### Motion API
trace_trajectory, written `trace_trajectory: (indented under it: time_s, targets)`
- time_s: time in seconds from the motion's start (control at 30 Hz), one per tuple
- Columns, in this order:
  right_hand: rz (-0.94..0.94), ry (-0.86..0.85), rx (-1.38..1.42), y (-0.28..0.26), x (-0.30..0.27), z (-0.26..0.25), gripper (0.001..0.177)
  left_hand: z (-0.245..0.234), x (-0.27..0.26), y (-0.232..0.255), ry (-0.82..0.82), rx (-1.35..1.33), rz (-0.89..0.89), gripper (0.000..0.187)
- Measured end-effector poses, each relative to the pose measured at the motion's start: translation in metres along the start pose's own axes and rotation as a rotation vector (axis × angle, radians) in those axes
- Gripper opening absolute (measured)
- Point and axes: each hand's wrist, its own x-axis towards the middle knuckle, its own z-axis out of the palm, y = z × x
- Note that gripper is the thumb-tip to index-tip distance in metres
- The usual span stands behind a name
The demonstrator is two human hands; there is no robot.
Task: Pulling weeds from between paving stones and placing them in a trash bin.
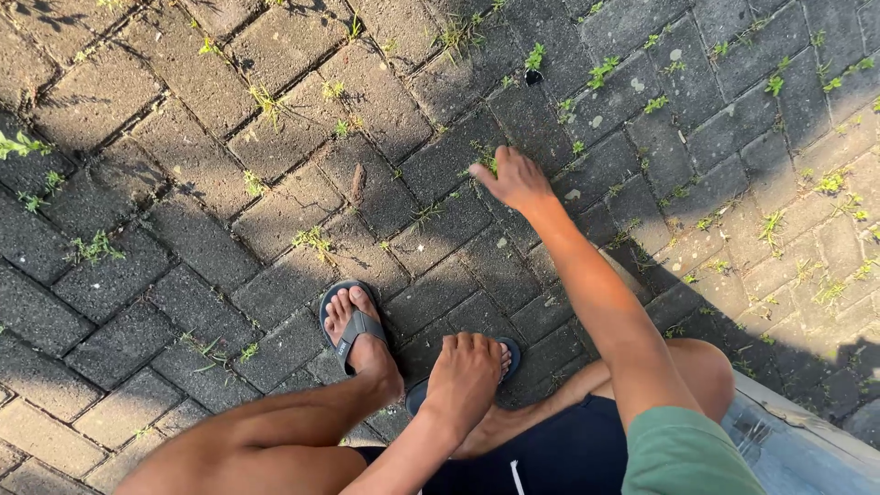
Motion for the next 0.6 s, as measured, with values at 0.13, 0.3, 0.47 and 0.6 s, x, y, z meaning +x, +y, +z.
trace_trajectory:
  time_s: [0.13, 0.3, 0.47, 0.6]
  targets:
    - [0.017, -0.067, -0.155, -0.027, -0.003, -0.004, 0.084, 0.002, -0.001, 0.002, 0.038, -0.027, -0.016, 0.026]
    - [-0.096, -0.042, -0.248, 0.0, 0.013, 0.03, 0.058, -0.003, -0.002, 0.004, 0.022, 0.09, -0.002, 0.026]
    - [-0.211, -0.042, -0.185, 0.011, 0.014, 0.027, 0.037, 0.003, -0.002, 0.006, -0.025, 0.069, -0.004, 0.029]
    - [-0.113, -0.131, -0.053, -0.003, 0.006, 0.002, 0.031, -0.002, -0.001, 0.007, -0.041, 0.071, 0.01, 0.028]
